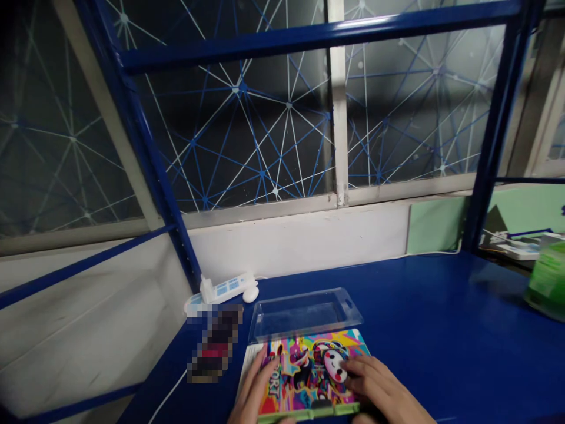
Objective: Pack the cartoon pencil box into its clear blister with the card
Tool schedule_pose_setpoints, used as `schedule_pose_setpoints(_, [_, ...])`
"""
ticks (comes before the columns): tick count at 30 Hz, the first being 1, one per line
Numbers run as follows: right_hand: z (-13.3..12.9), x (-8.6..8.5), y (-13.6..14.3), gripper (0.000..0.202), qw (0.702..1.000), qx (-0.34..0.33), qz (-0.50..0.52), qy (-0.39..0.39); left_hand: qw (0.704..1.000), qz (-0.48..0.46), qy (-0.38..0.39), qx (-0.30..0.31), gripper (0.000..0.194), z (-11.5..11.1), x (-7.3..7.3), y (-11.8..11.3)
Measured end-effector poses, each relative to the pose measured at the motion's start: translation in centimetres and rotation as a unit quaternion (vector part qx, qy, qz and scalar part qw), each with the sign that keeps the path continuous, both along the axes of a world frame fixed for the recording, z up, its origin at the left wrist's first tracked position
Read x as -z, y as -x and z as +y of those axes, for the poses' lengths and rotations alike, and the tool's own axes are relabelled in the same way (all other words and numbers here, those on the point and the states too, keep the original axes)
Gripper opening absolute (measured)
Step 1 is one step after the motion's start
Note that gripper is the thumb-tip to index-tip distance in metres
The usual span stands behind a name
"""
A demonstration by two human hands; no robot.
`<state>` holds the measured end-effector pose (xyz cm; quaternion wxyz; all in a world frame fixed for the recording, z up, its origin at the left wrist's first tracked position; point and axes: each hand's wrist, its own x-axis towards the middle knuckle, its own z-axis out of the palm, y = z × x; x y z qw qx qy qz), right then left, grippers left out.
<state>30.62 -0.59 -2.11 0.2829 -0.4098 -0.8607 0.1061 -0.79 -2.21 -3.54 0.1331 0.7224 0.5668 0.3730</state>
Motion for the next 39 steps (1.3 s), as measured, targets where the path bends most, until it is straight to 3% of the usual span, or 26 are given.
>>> schedule_pose_setpoints(3, [-0.4,0.1,-0.9,0.032,0.998,0.017,0.022,0.057,0.998,-0.051,0.042,0.021,0.085,0.4,0.4,0.6])
schedule_pose_setpoints(9, [0.7,0.4,-3.5,0.053,0.992,0.081,0.047,0.088,0.990,-0.069,0.120,0.027,0.098,1.2,0.1,1.3])
schedule_pose_setpoints(15, [0.8,-0.4,-3.0,0.048,0.990,0.069,0.070,0.105,0.987,-0.053,0.145,0.049,0.112,1.8,-1.4,1.5])
schedule_pose_setpoints(19, [0.4,-0.7,-2.7,0.044,0.989,0.069,0.082,0.102,0.989,-0.054,0.134,0.042,0.112,1.7,-1.7,1.4])
schedule_pose_setpoints(27, [1.8,-2.0,-1.5,0.040,0.971,0.126,0.172,0.104,0.990,-0.058,0.128,0.024,0.122,2.0,-0.9,1.3])
schedule_pose_setpoints(35, [2.6,-1.6,-1.3,0.057,0.936,0.154,0.249,0.196,0.990,-0.065,0.121,0.022,0.126,2.0,0.5,1.5])
schedule_pose_setpoints(39, [2.1,-1.3,-2.0,0.058,0.937,0.162,0.236,0.201,0.991,-0.069,0.113,0.029,0.118,1.7,0.8,1.5])
